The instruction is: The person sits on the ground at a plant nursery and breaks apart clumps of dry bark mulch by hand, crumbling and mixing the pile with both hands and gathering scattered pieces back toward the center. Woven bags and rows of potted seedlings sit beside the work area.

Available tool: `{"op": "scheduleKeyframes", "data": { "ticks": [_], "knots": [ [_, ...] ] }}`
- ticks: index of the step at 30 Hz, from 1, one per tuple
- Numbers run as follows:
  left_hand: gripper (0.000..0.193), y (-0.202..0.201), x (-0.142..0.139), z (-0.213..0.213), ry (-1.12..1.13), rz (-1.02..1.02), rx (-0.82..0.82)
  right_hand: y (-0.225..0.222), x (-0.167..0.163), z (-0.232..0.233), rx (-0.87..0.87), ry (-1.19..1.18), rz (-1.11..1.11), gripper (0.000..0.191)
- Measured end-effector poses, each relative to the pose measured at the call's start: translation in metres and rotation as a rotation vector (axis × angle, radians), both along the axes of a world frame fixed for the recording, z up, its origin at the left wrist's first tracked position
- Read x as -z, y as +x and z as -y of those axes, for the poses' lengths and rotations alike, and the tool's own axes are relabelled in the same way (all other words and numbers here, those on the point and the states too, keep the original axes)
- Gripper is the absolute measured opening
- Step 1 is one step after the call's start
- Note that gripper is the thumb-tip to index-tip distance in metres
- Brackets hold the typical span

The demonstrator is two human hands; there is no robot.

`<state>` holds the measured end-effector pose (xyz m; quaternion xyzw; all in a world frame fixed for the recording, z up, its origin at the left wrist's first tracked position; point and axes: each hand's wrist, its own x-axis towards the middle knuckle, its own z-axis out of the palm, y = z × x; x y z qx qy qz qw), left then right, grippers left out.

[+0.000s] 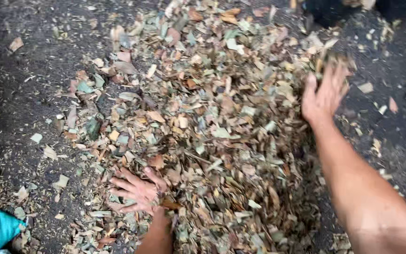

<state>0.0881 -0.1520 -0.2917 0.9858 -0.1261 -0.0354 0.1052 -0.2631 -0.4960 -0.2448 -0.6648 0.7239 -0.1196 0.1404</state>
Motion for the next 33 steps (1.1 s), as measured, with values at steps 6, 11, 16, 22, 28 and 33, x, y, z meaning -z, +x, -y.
{"op": "scheduleKeyframes", "data": {
  "ticks": [6, 11, 16, 22, 28, 33],
  "knots": [
    [0.079, 0.008, -0.004, 0.01, 0.055, -0.066, -0.015, 0.172, -0.051, 0.066, -0.411, 0.311, 0.276, 0.068],
    [0.074, 0.01, 0.008, -0.001, 0.055, -0.015, 0.001, 0.27, -0.119, 0.005, -0.895, 0.715, -0.06, 0.065],
    [0.068, 0.014, 0.003, -0.007, -0.026, -0.011, 0.055, 0.259, -0.19, -0.094, -1.217, 0.778, -0.257, 0.056],
    [0.062, 0.05, -0.036, 0.032, -0.944, -0.369, 0.432, 0.124, -0.205, -0.176, -1.146, 0.426, 0.541, 0.035],
    [0.071, 0.063, -0.051, 0.1, -0.542, -0.539, 0.508, 0.017, -0.121, -0.112, -0.043, 0.087, 0.344, 0.074],
    [0.096, 0.024, -0.06, 0.111, -0.662, -0.916, 0.429, 0.032, -0.049, -0.102, -0.085, 0.235, 0.294, 0.079]
  ]
}}
